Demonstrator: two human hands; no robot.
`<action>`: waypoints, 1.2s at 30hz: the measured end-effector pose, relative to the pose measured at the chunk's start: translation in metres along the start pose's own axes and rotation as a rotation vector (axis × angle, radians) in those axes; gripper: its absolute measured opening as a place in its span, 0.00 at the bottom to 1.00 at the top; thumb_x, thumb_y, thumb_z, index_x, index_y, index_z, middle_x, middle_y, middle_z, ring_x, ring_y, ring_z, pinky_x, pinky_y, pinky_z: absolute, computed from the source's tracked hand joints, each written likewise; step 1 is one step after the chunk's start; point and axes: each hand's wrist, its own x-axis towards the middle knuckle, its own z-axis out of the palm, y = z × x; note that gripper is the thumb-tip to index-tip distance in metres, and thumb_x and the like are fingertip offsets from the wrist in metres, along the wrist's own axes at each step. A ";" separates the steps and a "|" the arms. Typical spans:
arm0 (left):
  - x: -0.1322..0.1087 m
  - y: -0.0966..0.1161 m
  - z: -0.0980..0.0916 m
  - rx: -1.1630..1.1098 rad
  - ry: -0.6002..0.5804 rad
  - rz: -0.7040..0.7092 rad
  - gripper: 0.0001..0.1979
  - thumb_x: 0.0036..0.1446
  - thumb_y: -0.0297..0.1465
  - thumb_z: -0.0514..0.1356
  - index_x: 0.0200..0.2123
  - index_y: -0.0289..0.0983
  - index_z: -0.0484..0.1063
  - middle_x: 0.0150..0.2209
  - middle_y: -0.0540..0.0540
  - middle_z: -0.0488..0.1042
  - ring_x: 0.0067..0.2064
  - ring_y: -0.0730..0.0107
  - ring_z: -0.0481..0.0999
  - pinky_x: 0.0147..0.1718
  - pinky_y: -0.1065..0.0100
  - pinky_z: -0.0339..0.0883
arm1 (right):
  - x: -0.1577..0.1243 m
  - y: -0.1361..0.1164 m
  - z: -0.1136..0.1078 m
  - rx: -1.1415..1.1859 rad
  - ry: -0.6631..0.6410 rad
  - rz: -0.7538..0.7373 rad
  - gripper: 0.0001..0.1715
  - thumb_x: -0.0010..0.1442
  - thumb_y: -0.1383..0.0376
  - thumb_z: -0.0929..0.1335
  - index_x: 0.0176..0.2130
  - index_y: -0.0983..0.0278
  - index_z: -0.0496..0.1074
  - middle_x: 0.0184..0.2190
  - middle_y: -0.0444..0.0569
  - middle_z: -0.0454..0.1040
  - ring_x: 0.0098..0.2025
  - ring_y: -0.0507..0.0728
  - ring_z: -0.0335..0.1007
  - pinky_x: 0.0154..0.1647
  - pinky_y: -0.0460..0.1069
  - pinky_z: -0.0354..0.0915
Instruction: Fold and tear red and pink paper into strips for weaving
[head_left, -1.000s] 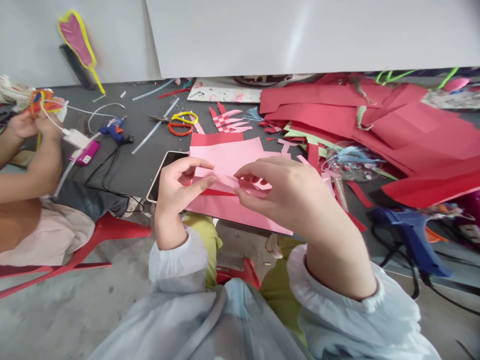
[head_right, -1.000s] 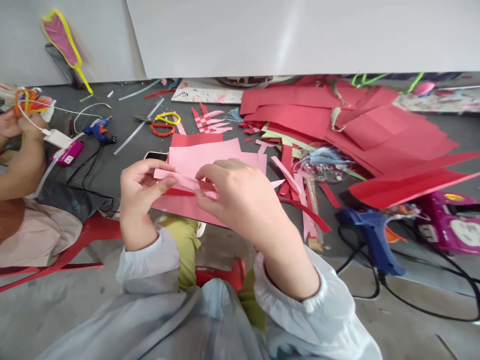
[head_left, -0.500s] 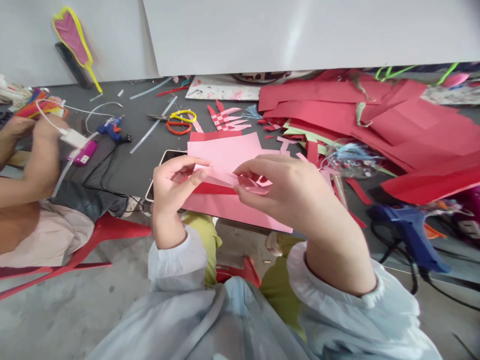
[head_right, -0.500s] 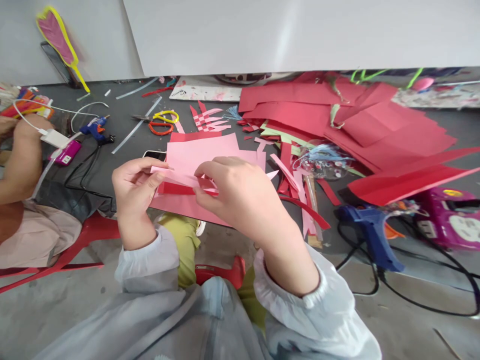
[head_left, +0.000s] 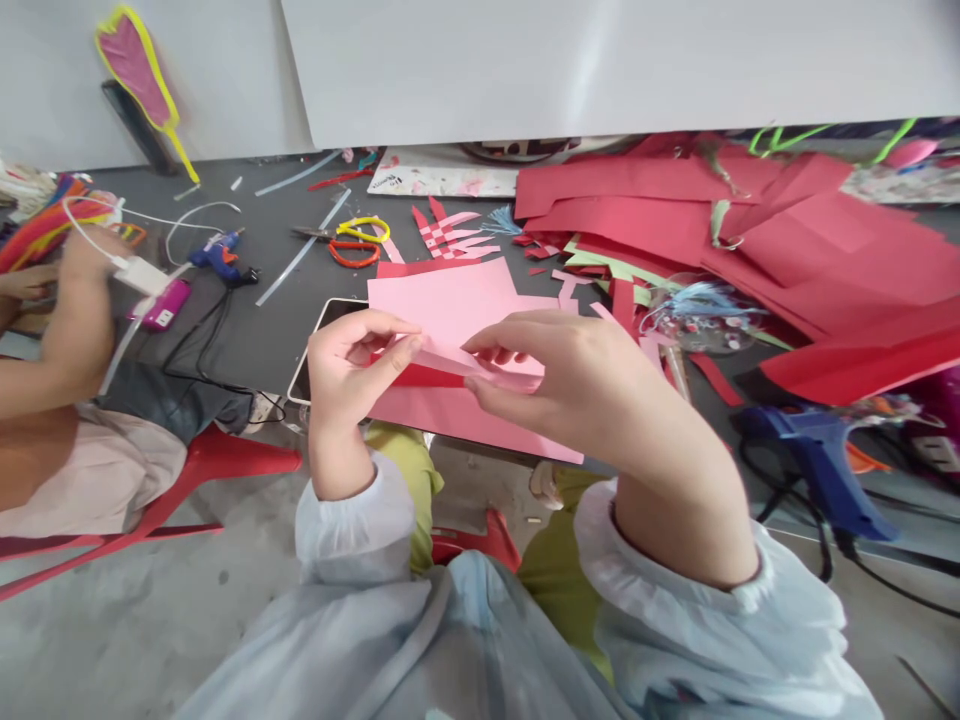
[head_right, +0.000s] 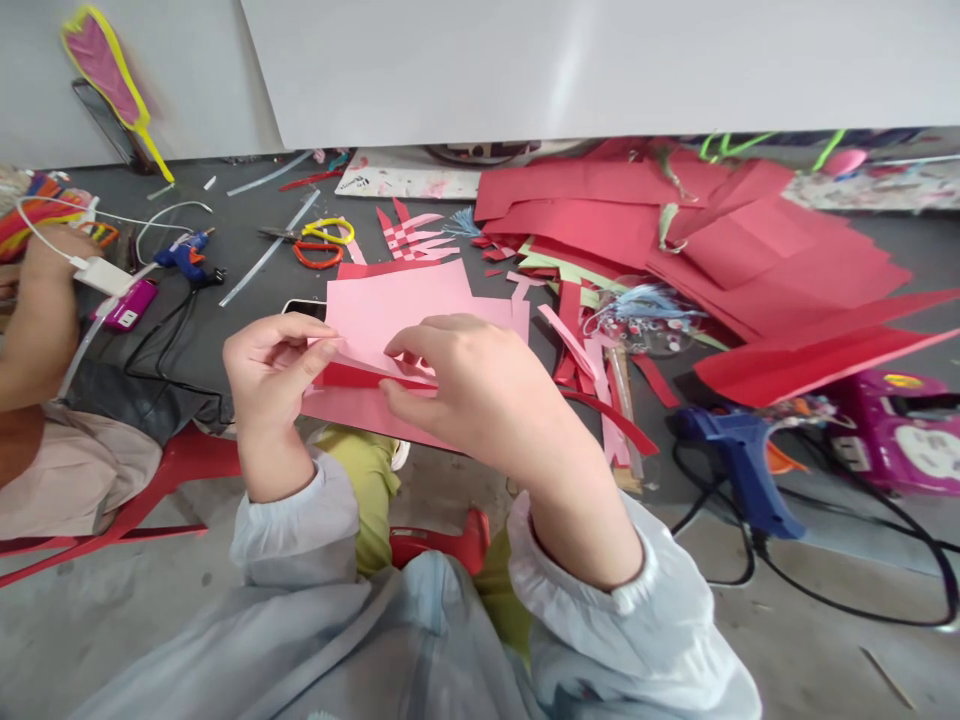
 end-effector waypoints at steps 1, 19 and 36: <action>0.000 0.001 0.001 0.014 -0.002 0.006 0.05 0.52 0.29 0.72 0.33 0.44 0.83 0.30 0.51 0.82 0.31 0.77 0.78 0.29 0.76 0.70 | 0.000 0.000 0.000 0.007 -0.002 -0.005 0.10 0.58 0.65 0.71 0.40 0.66 0.80 0.31 0.50 0.81 0.32 0.55 0.74 0.31 0.48 0.64; 0.005 -0.002 0.013 -0.031 0.253 -0.225 0.09 0.46 0.37 0.74 0.27 0.41 0.81 0.26 0.51 0.79 0.29 0.73 0.78 0.31 0.71 0.73 | 0.005 0.008 0.019 -0.305 0.293 -0.034 0.19 0.66 0.74 0.61 0.34 0.62 0.78 0.37 0.49 0.81 0.33 0.53 0.72 0.28 0.48 0.59; 0.008 -0.003 0.012 -0.042 0.348 -0.358 0.11 0.39 0.37 0.75 0.23 0.40 0.79 0.25 0.52 0.78 0.28 0.74 0.75 0.32 0.70 0.72 | 0.012 0.024 0.028 -0.342 0.248 -0.124 0.18 0.67 0.73 0.61 0.34 0.62 0.78 0.35 0.50 0.79 0.36 0.55 0.71 0.31 0.49 0.62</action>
